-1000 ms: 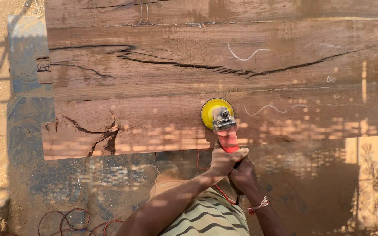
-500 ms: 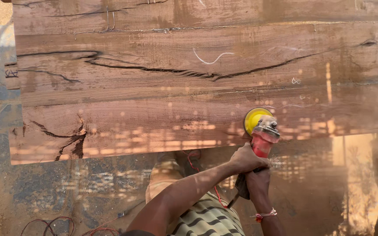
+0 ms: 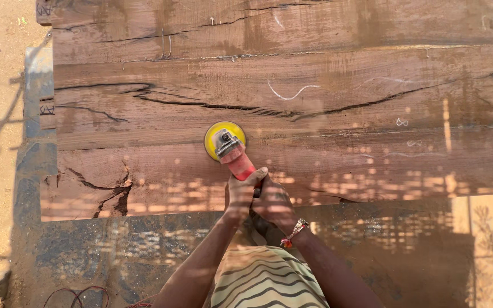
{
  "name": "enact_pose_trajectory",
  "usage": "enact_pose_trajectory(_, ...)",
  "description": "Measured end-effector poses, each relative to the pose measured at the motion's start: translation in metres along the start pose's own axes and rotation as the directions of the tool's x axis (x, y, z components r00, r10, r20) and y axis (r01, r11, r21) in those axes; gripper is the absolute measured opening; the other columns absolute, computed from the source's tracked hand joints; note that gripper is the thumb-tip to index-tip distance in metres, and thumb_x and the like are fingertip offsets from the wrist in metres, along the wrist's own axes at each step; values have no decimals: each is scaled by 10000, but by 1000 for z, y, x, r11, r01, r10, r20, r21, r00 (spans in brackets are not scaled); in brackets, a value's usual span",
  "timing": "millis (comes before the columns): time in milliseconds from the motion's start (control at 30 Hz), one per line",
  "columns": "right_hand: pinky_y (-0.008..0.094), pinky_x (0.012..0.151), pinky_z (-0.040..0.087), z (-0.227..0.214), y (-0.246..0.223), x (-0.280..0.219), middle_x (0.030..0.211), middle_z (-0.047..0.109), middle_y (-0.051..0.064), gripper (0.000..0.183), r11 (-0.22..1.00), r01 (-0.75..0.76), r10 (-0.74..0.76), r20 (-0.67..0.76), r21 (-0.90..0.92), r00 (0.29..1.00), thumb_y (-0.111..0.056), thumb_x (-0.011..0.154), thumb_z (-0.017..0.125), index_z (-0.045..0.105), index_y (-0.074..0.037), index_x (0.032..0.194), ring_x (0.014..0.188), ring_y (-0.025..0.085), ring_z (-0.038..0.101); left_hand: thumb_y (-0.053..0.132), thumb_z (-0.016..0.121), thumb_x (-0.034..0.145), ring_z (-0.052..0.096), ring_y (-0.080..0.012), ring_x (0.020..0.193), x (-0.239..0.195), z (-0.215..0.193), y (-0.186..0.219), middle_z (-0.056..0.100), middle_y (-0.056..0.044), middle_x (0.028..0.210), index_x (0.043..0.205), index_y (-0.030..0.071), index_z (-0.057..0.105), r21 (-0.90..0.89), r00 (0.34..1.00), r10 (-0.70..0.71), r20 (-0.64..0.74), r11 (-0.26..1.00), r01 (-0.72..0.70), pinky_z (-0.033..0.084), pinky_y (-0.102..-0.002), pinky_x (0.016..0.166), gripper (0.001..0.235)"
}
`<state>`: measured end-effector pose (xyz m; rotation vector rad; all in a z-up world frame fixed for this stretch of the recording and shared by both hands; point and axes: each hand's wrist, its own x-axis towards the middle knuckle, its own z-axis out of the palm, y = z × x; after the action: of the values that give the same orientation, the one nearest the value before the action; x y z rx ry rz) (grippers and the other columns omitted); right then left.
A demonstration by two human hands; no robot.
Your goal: The person uses a handheld electric sander to smooth the surface of a large wooden plank. They move the tool back and forth across the wood, covering different sections to even out the surface.
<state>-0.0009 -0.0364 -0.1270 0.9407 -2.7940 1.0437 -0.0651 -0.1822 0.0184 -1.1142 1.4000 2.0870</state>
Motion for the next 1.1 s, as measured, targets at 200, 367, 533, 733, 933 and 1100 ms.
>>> enact_pose_trajectory(200, 423, 693, 574, -133, -3, -29, 937, 739, 202, 395, 401, -916, 902, 181, -9, 392, -220, 805, 832, 659, 10, 1076, 812, 298, 748, 148, 862, 830, 637, -109, 716, -5, 96, -71, 666, -46, 857, 996, -21, 642, -75, 916, 100, 388, 994, -77, 543, -286, 625, 323)
enact_pose_trajectory(367, 422, 717, 613, -201, 14, -41, 900, 786, 210, 499, 117, -993, 967, 224, 33, 121, -258, 712, 817, 650, 36, 1079, 819, 265, 784, 366, 927, 713, 705, -150, 962, -4, 163, -98, 706, -110, 1103, 1224, -1, 562, 421, 954, -133, 268, 907, 9, 587, -302, 841, 727)
enact_pose_trajectory(533, 409, 697, 593, -232, 57, -85, 869, 750, 153, 490, 226, -959, 958, 138, 173, 250, -265, 722, 815, 636, 15, 1083, 795, 252, 752, 416, 885, 672, 709, -188, 1037, -13, 218, -120, 715, -115, 1166, 1262, 27, 584, 411, 939, -106, 326, 911, -40, 578, -339, 916, 768)
enact_pose_trajectory(733, 396, 650, 582, -262, 132, -147, 799, 760, 177, 386, 237, -950, 948, 165, 203, 272, -245, 762, 782, 657, 25, 1007, 760, 221, 724, 409, 907, 666, 680, -155, 1038, -21, 302, -147, 683, -80, 1168, 1270, 44, 561, 442, 958, -81, 276, 896, -52, 568, -317, 914, 786)
enact_pose_trajectory(933, 367, 598, 555, -309, 185, -196, 766, 745, 146, 274, 279, -931, 944, 112, 236, 311, -210, 842, 751, 689, 26, 967, 681, 178, 705, 418, 868, 660, 708, -175, 987, -20, 380, -185, 721, -95, 1089, 1208, 13, 610, 418, 929, -77, 363, 904, -88, 581, -343, 859, 729)
enact_pose_trajectory(1100, 348, 580, 535, -328, 211, -226, 789, 723, 108, 322, 253, -873, 962, -14, 417, 272, -225, 841, 778, 667, 43, 981, 689, 162, 672, 458, 844, 662, 740, -214, 949, -3, 432, -209, 756, -139, 1035, 1120, -21, 708, 624, 827, -201, 526, 751, -215, 576, -353, 855, 676)
